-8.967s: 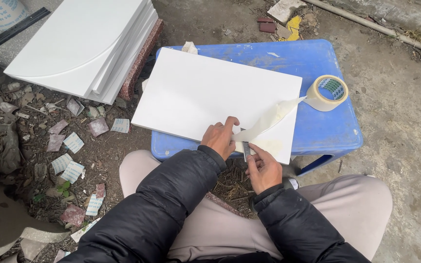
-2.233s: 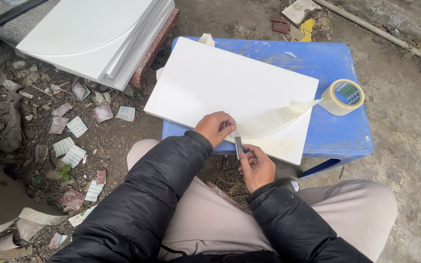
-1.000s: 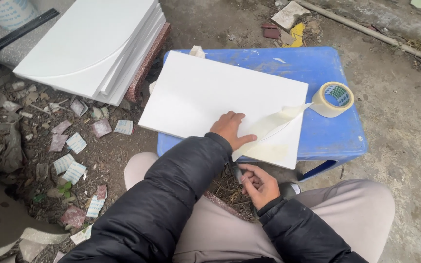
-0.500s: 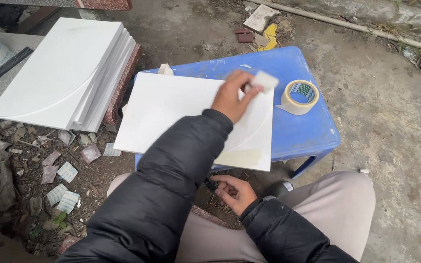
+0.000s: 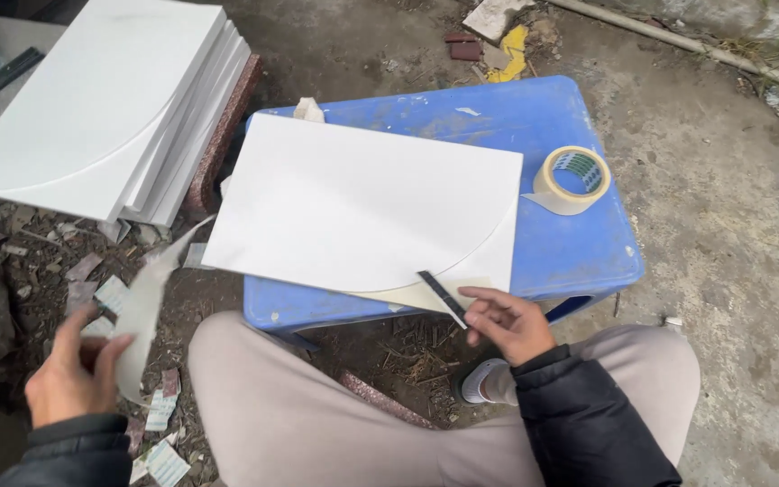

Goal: Peeling back protective film from a white board and using a utility blade to cut a curved shape into the film using tape as a guide.

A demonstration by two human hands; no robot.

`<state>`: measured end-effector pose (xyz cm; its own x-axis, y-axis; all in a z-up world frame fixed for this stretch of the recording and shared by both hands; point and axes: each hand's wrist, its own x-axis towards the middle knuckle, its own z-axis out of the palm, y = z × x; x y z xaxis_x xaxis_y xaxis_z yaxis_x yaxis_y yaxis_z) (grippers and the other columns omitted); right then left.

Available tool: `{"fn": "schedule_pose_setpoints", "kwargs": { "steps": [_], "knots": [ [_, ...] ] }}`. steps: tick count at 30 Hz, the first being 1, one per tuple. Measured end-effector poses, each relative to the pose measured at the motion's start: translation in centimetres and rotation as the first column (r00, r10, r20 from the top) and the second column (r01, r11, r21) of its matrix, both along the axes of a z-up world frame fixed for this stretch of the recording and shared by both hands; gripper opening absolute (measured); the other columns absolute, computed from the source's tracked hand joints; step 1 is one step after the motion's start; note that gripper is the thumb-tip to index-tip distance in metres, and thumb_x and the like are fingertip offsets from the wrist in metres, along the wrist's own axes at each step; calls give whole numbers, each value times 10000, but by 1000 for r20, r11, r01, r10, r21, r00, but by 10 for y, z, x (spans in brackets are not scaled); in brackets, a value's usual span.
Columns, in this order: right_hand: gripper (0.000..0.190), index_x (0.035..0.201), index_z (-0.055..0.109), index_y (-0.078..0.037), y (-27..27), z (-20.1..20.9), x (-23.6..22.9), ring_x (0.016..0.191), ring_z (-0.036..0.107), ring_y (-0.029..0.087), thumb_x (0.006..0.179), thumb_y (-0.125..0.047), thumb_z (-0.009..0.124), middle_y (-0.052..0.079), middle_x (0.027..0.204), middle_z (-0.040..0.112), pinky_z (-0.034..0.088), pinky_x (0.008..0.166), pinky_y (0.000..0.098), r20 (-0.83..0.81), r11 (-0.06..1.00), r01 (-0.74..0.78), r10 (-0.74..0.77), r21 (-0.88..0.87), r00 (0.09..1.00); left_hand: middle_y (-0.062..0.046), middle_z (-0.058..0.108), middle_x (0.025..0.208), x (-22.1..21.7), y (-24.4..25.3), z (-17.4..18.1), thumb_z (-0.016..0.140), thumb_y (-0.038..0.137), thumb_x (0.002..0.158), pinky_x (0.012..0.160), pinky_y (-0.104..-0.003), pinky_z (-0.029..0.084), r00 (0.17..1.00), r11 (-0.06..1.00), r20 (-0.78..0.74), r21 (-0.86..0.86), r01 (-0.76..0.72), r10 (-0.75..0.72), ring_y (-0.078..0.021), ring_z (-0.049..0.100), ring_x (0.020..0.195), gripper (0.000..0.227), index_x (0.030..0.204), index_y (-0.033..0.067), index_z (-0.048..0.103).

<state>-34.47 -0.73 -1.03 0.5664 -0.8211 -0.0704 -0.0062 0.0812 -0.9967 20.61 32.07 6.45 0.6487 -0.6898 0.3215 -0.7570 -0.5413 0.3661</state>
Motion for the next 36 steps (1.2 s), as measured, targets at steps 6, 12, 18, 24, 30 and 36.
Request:
{"fn": "schedule_pose_setpoints", "kwargs": {
  "steps": [6,12,18,24,30,36],
  "knots": [
    [455,1474,789,91,-6,-5,-9,685,799,246,1032,-10,827,136,917,803,712,740,342,-6,993,108,-108,-38,994,-137,657,1795,79,166,-166,852,499,1198,981,-602,706,921,882,269,305,-360,282,-356,764,1354,297,1296,256,991],
    [452,1475,784,102,-3,-2,-6,685,784,249,1034,11,822,142,924,800,715,787,340,-58,990,141,-142,-26,988,-28,723,1457,69,201,-190,901,259,1078,986,-501,651,810,708,132,421,-567,571,-328,839,1032,170,1173,380,972],
    [452,1487,778,101,1,-1,-5,704,791,262,1048,1,810,152,902,805,725,787,355,-96,985,174,-174,-17,980,-240,694,1727,42,136,-151,889,396,1033,1041,-662,642,929,854,194,369,-368,317,-496,659,1444,519,1494,159,868],
    [440,1541,687,154,3,-11,3,794,850,359,1116,51,734,312,998,804,792,759,537,-71,957,272,-280,-105,957,-74,855,1256,-112,-105,-66,925,186,988,1137,-500,607,932,894,32,-275,355,-360,-334,791,1254,314,1299,174,877],
    [416,1519,703,144,2,-11,-3,783,855,350,1119,40,750,297,958,814,786,731,484,-87,945,301,-313,-129,946,-57,774,1205,-231,-251,-104,910,268,1042,1253,-592,504,674,671,-42,-157,725,-738,-321,705,1337,257,1261,139,873],
    [406,1509,711,138,3,-22,-8,797,863,332,1119,32,752,295,968,824,796,719,473,-69,947,305,-313,-101,947,16,712,1085,-248,-270,-111,919,242,1046,1194,-539,555,685,667,142,-158,728,-715,-242,704,1233,73,1044,187,871]
  ]
}}
